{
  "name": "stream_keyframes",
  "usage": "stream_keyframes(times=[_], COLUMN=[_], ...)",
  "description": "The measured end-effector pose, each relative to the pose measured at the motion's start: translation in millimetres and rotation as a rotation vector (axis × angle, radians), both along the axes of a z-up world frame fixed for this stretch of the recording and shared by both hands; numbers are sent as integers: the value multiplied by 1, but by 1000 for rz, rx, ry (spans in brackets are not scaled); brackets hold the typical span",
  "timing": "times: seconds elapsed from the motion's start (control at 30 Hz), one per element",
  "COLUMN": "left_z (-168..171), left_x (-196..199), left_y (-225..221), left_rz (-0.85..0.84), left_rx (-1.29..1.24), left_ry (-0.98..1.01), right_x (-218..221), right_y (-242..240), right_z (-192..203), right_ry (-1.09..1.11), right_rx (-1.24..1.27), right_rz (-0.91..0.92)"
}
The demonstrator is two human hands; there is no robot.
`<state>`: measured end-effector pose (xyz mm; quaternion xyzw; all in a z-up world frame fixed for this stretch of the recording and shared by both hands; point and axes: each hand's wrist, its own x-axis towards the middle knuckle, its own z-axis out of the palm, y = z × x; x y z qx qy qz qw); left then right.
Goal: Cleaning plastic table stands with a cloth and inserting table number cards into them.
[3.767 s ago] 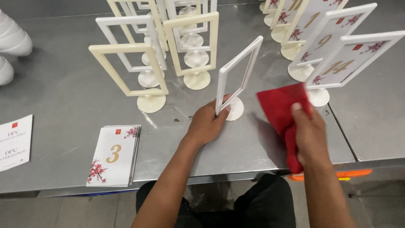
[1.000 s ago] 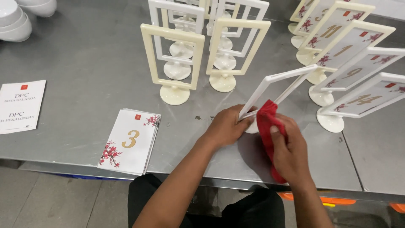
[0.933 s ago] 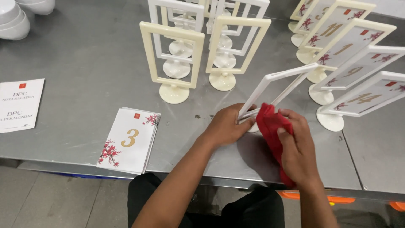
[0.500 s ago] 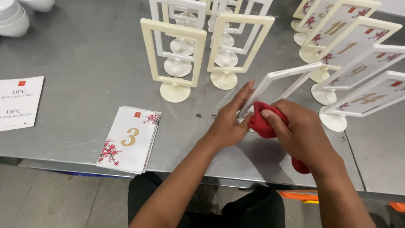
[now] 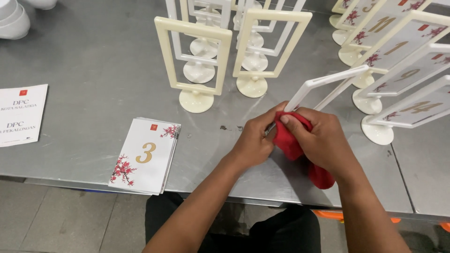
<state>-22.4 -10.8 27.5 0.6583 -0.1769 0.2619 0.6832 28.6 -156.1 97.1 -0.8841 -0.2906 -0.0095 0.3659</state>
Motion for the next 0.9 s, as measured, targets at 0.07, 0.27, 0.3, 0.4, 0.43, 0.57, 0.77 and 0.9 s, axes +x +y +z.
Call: stream_keyframes(times=[0.07, 0.27, 0.3, 0.4, 0.43, 0.57, 0.77, 0.9], left_z=[-5, -18, -18, -15, -18, -11, -7, -14], left_x=[2, 11, 11, 10, 8, 6, 6, 7], left_y=[1, 4, 4, 5, 4, 3, 3, 6], left_rz=[-5, 3, 7, -24, -28, -7, 5, -7], left_rx=[3, 32, 37, 7, 7, 2, 28, 32], left_ry=[1, 26, 41, 36, 39, 15, -15, 17], right_x=[-6, -1, 0, 3, 4, 4, 5, 7], right_y=[3, -2, -2, -1, -3, 0, -4, -3], right_z=[4, 6, 8, 15, 6, -10, -4, 2], right_ry=[30, -156, -218, -218, -215, -101, -115, -223], right_rx=[3, 28, 63, 71, 70, 100, 85, 107], right_rz=[3, -26, -42, -41, -46, -18, -22, -69])
